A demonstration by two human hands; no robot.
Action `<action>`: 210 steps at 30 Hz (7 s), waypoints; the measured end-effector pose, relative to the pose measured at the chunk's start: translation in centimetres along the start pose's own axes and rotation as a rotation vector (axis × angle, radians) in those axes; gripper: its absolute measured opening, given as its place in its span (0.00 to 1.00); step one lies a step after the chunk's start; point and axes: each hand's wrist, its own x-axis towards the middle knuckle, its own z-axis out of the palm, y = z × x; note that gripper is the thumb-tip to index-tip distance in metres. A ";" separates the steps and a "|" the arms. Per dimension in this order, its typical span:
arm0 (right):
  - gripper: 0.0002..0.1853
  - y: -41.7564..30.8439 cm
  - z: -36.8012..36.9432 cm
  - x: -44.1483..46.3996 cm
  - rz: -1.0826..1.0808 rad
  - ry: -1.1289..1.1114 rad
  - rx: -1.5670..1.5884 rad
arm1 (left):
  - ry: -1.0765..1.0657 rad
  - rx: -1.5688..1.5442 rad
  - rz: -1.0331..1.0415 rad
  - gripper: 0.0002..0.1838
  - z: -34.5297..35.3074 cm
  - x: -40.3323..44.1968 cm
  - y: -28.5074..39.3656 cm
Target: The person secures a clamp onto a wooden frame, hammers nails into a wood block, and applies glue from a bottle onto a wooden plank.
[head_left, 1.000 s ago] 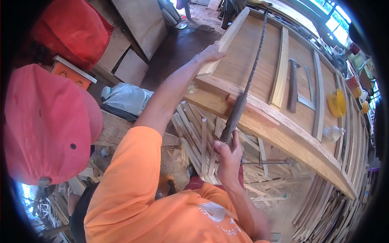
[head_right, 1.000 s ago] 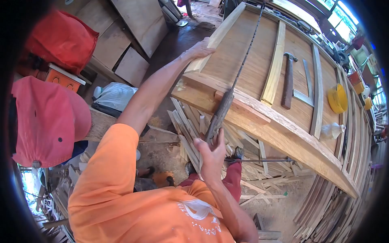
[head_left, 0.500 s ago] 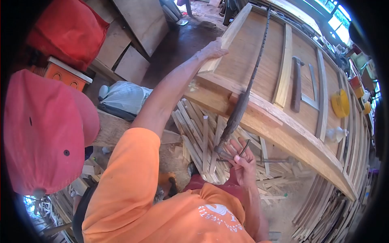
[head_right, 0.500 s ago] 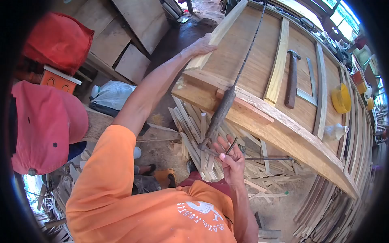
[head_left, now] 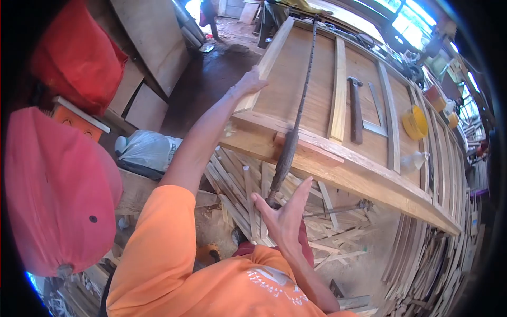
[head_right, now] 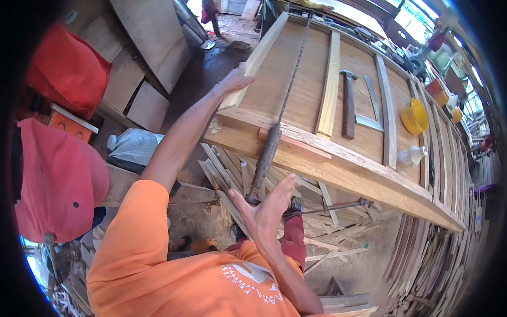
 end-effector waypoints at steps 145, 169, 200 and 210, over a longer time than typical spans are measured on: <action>0.35 8.2 -26.2 18.9 -0.166 0.110 -0.340 | -0.054 -0.167 0.074 0.42 0.6 0.2 -1.7; 0.24 16.7 -14.9 39.8 -0.183 0.292 -0.604 | -0.066 -0.234 0.112 0.42 0.0 -0.7 -1.2; 0.49 6.1 -4.3 4.8 -0.545 -0.282 -0.199 | -0.023 -0.216 -0.022 0.42 -0.5 -2.0 0.5; 0.44 5.1 -5.9 5.7 -0.488 -0.268 -0.067 | -0.102 -0.233 -0.059 0.43 -1.2 -1.7 1.2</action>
